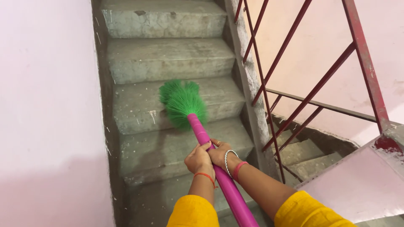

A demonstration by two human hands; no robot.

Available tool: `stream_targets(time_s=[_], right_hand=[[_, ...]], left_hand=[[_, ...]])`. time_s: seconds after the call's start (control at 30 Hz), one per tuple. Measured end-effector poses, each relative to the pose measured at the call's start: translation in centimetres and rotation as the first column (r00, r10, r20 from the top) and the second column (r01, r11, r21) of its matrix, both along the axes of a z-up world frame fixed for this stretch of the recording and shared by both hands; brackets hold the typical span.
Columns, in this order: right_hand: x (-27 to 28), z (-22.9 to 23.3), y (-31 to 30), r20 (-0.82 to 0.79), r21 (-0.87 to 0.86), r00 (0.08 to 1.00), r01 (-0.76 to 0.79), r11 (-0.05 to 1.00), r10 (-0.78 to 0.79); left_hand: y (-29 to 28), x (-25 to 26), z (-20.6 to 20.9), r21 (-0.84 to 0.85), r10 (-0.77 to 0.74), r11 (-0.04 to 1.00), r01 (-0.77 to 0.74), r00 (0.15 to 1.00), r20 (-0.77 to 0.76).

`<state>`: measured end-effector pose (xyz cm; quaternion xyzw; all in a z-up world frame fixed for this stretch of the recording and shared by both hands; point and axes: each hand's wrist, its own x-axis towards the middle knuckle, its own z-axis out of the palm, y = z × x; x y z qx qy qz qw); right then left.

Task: The person sweeps concrete stairs with a green broom on a pink handle, moving from the top step toward the bottom.

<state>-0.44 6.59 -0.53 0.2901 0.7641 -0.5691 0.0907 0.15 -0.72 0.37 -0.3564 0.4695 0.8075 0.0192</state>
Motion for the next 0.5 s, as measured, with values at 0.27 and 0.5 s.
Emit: stream_targets(time_s=[0.27, 0.5], right_hand=[[-0.4, 0.9, -4.3, 0.020, 0.068, 0.998, -0.063, 0.996, 0.061], [-0.8, -0.4, -3.4, 0.021, 0.059, 1.000, -0.003, 0.998, 0.001]], left_hand=[[-4.1, -0.1, 0.5, 0.052, 0.037, 0.998, -0.038, 0.999, 0.028], [-3.4, -0.2, 0.2, 0.067, 0.016, 0.998, -0.017, 1.000, 0.021]])
